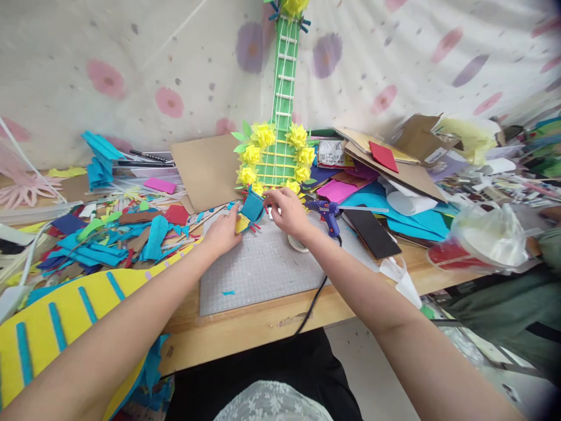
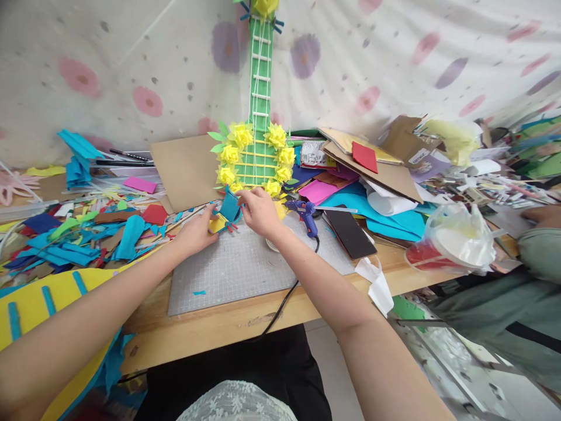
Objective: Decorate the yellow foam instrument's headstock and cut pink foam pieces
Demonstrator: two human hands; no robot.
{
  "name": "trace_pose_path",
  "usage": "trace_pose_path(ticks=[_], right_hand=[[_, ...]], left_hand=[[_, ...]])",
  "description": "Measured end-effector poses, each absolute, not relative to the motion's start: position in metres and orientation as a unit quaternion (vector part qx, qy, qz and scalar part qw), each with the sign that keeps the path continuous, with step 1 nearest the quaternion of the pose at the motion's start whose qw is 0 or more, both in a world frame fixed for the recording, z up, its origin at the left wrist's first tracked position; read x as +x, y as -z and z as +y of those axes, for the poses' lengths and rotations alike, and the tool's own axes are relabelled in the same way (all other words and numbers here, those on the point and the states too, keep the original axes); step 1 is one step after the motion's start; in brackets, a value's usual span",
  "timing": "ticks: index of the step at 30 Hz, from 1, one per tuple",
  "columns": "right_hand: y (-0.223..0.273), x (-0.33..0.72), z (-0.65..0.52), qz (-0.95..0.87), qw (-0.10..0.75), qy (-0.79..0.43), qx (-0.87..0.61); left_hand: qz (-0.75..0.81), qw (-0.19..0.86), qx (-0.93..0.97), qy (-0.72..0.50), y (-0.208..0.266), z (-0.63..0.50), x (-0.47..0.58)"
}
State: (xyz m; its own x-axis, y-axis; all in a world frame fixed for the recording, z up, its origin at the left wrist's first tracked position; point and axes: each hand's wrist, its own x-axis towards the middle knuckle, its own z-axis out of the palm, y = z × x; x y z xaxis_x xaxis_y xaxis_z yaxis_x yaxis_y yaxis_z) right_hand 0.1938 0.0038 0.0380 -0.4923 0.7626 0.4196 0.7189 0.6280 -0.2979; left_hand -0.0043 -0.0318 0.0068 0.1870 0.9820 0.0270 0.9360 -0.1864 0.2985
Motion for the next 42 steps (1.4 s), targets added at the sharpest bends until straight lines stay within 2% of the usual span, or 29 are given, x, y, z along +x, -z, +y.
trace_pose_path(ticks=[4, 8, 11, 29, 42], right_hand=[[-0.036, 0.177, -0.005, -0.906, 0.159, -0.005, -0.393], [-0.031, 0.163, -0.007, -0.897, 0.051, -0.015, -0.440], [-0.028, 0.157, -0.006, -0.891, 0.014, -0.021, -0.453], [-0.035, 0.149, -0.005, -0.903, -0.033, -0.006, -0.429], [-0.034, 0.157, -0.008, -0.900, -0.026, -0.032, -0.434]], left_hand=[[0.638, 0.110, 0.755, -0.107, -0.007, -0.031, -0.005], [0.636, 0.105, 0.756, -0.112, -0.008, -0.031, -0.004], [0.635, 0.104, 0.757, -0.115, -0.007, -0.030, -0.004], [0.644, 0.116, 0.745, -0.126, -0.007, -0.030, -0.005], [0.636, 0.093, 0.762, -0.080, -0.011, -0.036, -0.005]])
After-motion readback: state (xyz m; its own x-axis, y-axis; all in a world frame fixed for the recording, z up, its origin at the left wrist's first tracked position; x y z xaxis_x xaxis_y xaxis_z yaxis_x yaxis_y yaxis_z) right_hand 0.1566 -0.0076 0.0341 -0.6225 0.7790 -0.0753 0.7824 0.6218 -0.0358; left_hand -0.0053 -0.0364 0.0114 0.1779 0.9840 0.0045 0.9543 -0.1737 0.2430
